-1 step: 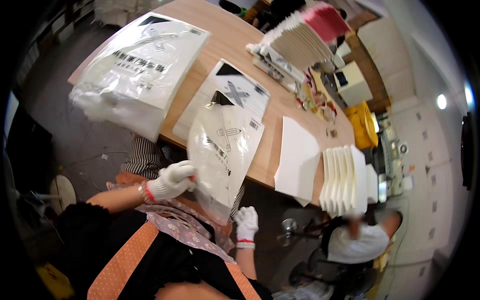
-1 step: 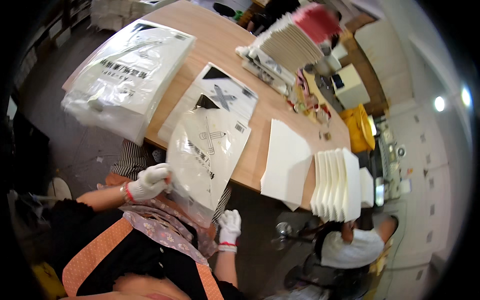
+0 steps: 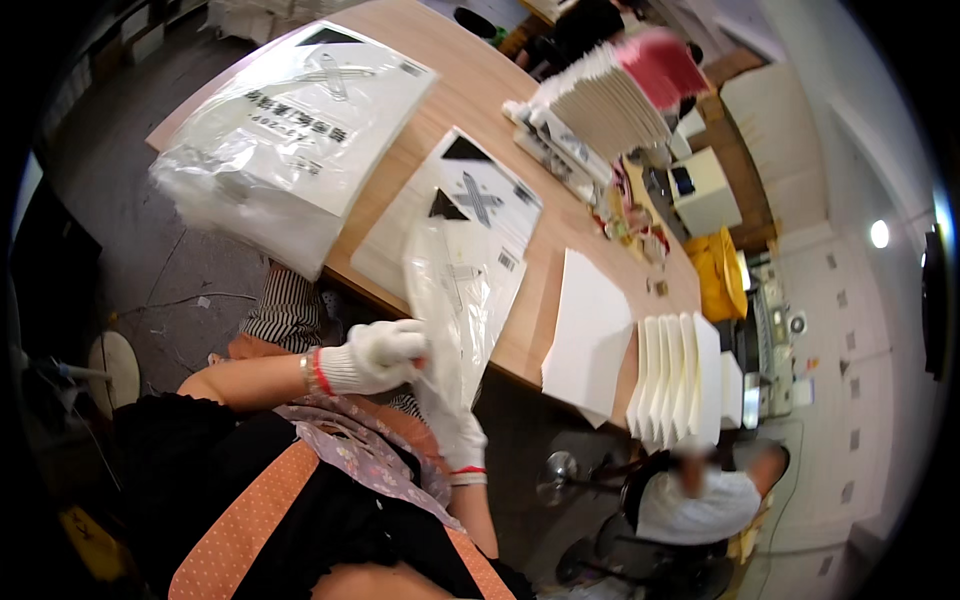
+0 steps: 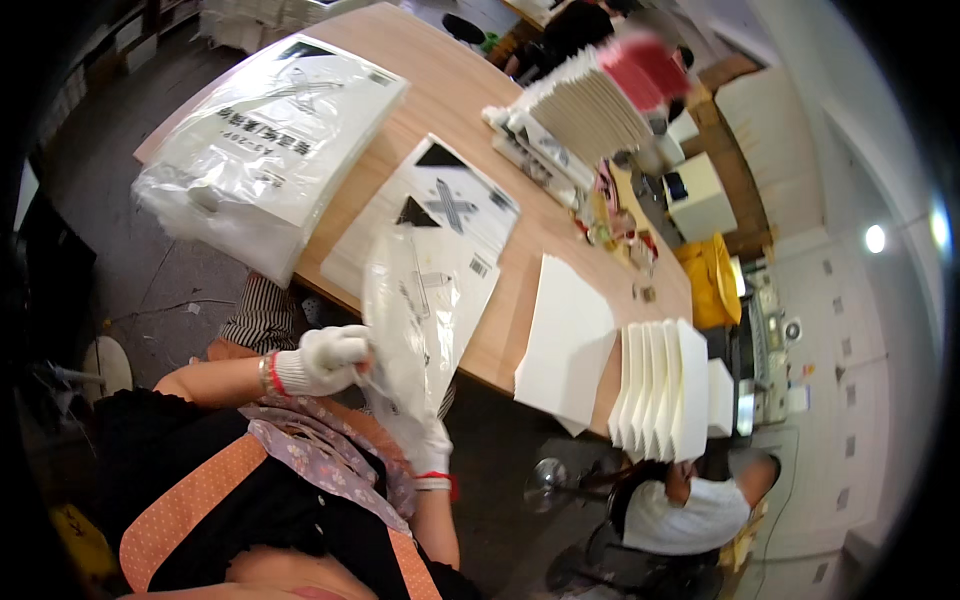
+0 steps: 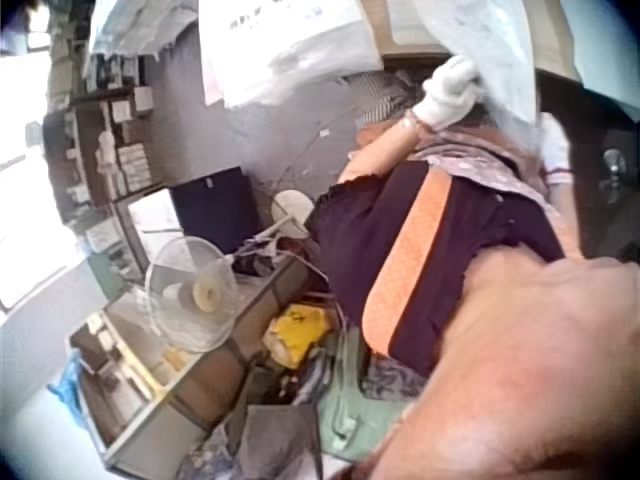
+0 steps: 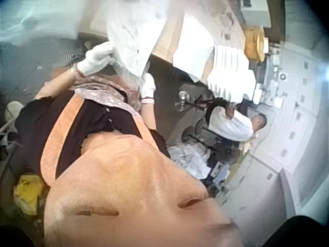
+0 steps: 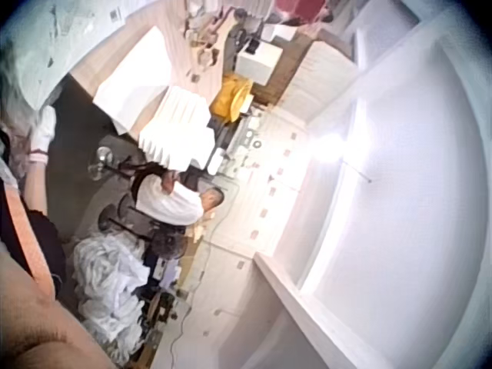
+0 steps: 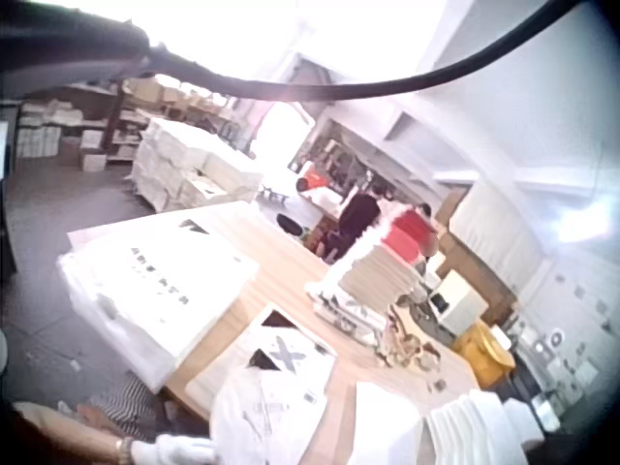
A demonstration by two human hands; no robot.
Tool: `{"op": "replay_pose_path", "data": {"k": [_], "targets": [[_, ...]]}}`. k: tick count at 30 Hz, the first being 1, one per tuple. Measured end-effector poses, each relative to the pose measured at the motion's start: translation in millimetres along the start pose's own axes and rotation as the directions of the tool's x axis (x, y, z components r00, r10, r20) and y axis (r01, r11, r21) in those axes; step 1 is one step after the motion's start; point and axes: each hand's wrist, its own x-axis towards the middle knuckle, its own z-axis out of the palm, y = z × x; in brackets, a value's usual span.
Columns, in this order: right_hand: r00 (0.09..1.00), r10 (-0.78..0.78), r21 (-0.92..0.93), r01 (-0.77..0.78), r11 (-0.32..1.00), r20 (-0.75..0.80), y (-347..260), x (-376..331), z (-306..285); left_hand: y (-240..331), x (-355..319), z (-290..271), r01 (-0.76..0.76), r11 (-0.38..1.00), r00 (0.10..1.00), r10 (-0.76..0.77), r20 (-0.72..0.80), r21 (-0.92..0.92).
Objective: The person repeatedly picks up stacks of white paper sheets from a table and places them into clear plastic packaging bags. They then fold the top of each bag to close it and set the packaged item aside. The process is repeated continuously throughout the clip.
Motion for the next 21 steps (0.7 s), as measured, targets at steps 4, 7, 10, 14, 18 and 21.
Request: {"op": "replay_pose_path", "data": {"k": [4,7,10,14,18,21], "targets": [[0.895,-0.273,0.026,0.282,0.959,0.352,-100.9,35.4,111.9,34.7,23.9,-64.6,-0.230,0.964,0.956,0.250,-0.152,0.135],[0.876,-0.198,0.540,-0.082,0.838,0.440,-162.0,55.4,178.0,19.3,7.4,-118.1,-0.202,0.971,0.833,0.239,-0.499,0.127],[0.780,-0.171,0.428,-0.134,0.894,0.601,-164.4,105.0,220.0,-5.5,22.0,-176.5,-0.271,0.957,0.538,0.063,-0.840,-0.101],[0.613,0.018,0.199,-0.284,0.938,0.790,-186.0,68.2,300.6,-101.4,-42.2,-291.6,0.121,0.991,0.437,-0.108,-0.893,-0.061],[0.814,0.034,0.224,-0.199,0.954,0.580,-146.8,54.9,306.5,-144.6,-109.1,-278.9,0.257,0.870,-0.006,-0.433,-0.901,-0.420],[0.702,0.181,0.080,-0.322,0.943,0.689,-88.0,50.5,248.2,-183.2,-188.0,-197.8,0.719,0.619,0.093,-0.535,-0.840,-0.315]]}}
